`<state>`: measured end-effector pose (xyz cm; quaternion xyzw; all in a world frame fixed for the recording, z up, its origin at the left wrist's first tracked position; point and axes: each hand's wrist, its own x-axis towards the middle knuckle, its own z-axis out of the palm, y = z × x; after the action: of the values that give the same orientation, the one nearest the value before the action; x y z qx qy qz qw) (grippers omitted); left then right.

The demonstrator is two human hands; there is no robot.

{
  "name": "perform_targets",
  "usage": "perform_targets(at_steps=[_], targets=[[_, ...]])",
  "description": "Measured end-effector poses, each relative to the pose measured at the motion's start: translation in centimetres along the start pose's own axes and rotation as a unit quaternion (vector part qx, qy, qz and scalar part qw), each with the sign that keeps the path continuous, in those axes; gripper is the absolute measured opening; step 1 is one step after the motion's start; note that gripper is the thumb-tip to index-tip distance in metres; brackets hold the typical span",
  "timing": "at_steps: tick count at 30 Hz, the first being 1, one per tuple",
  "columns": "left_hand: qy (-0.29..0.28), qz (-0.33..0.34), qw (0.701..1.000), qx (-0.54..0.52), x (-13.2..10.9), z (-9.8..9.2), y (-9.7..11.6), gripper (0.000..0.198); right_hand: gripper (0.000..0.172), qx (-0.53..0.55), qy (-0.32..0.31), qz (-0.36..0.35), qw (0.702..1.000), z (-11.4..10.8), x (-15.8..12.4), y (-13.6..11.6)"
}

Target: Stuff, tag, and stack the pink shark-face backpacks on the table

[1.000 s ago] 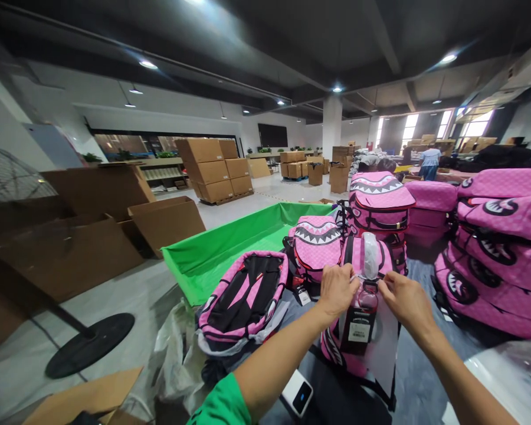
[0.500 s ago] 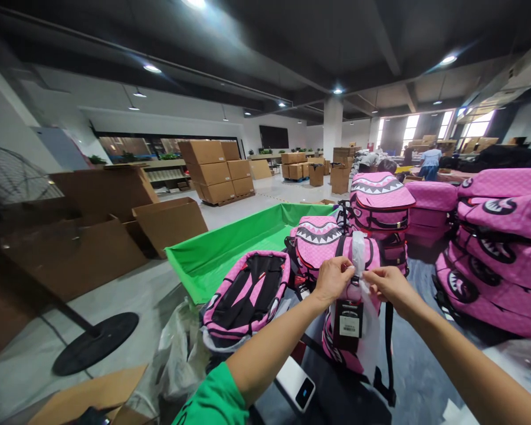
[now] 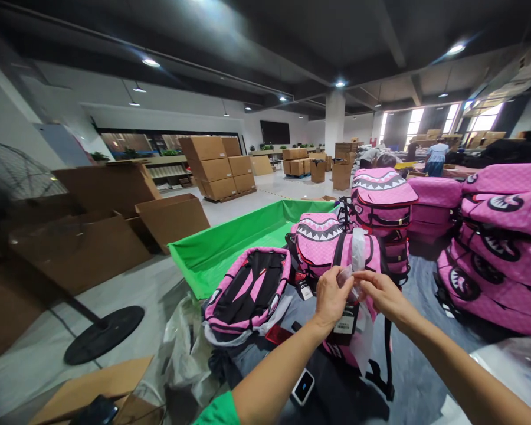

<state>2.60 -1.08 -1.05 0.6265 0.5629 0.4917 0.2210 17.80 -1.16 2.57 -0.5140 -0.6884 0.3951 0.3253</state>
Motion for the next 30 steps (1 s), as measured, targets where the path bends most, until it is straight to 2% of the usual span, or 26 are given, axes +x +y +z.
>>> perform_targets(at_steps=[2,4,6,7,9,12,14,18,21,23,25,28,30], targets=[[0.003,-0.004,1.0,-0.013,0.0,0.3,0.0,0.004,0.047,-0.054,-0.031,-0.068,0.996,-0.4,0.4,0.1],[0.015,-0.004,1.0,-0.018,0.1,0.5,0.0,0.011,0.042,-0.125,-0.052,-0.133,0.982,-1.1,0.8,0.2],[0.039,0.006,0.999,-0.005,0.1,0.7,0.1,0.015,0.039,-0.217,-0.032,-0.194,0.956,-2.1,1.2,0.3],[0.051,0.01,0.999,0.002,0.1,0.8,0.1,0.017,0.037,-0.271,-0.012,-0.231,0.934,-2.7,1.3,0.3],[0.067,0.011,0.998,0.006,0.1,0.9,0.1,0.018,0.035,-0.377,0.009,-0.323,0.868,-4.0,1.7,0.4],[0.084,0.004,0.996,-0.014,0.2,1.2,-0.1,0.019,0.042,-0.472,-0.025,-0.443,0.762,-5.3,2.6,0.6],[0.098,0.001,0.995,-0.035,0.4,1.3,-0.4,0.019,0.039,-0.489,-0.039,-0.479,0.728,-5.5,3.3,0.8],[0.14,-0.001,0.988,-0.064,0.5,1.6,-0.9,0.019,0.035,-0.495,-0.043,-0.507,0.704,-4.9,4.7,0.9],[0.148,0.03,0.988,-0.022,0.1,1.6,-1.0,0.021,0.031,-0.504,-0.051,-0.496,0.705,-4.3,5.7,1.3],[0.15,0.083,0.984,0.049,-0.3,1.5,-1.0,0.021,0.023,-0.492,-0.043,-0.467,0.733,-3.9,6.4,2.0],[0.153,0.145,0.968,0.137,-0.6,1.5,-0.9,0.019,0.017,-0.461,-0.031,-0.43,0.776,-3.4,6.9,2.8],[0.157,0.198,0.936,0.246,-0.8,1.7,-0.4,0.015,0.035,-0.391,-0.01,-0.386,0.835,-3.0,7.2,3.2],[0.152,0.216,0.921,0.287,-0.8,1.8,0.1,0.012,0.045,-0.346,-0.005,-0.372,0.861,-3.0,7.0,2.9]])
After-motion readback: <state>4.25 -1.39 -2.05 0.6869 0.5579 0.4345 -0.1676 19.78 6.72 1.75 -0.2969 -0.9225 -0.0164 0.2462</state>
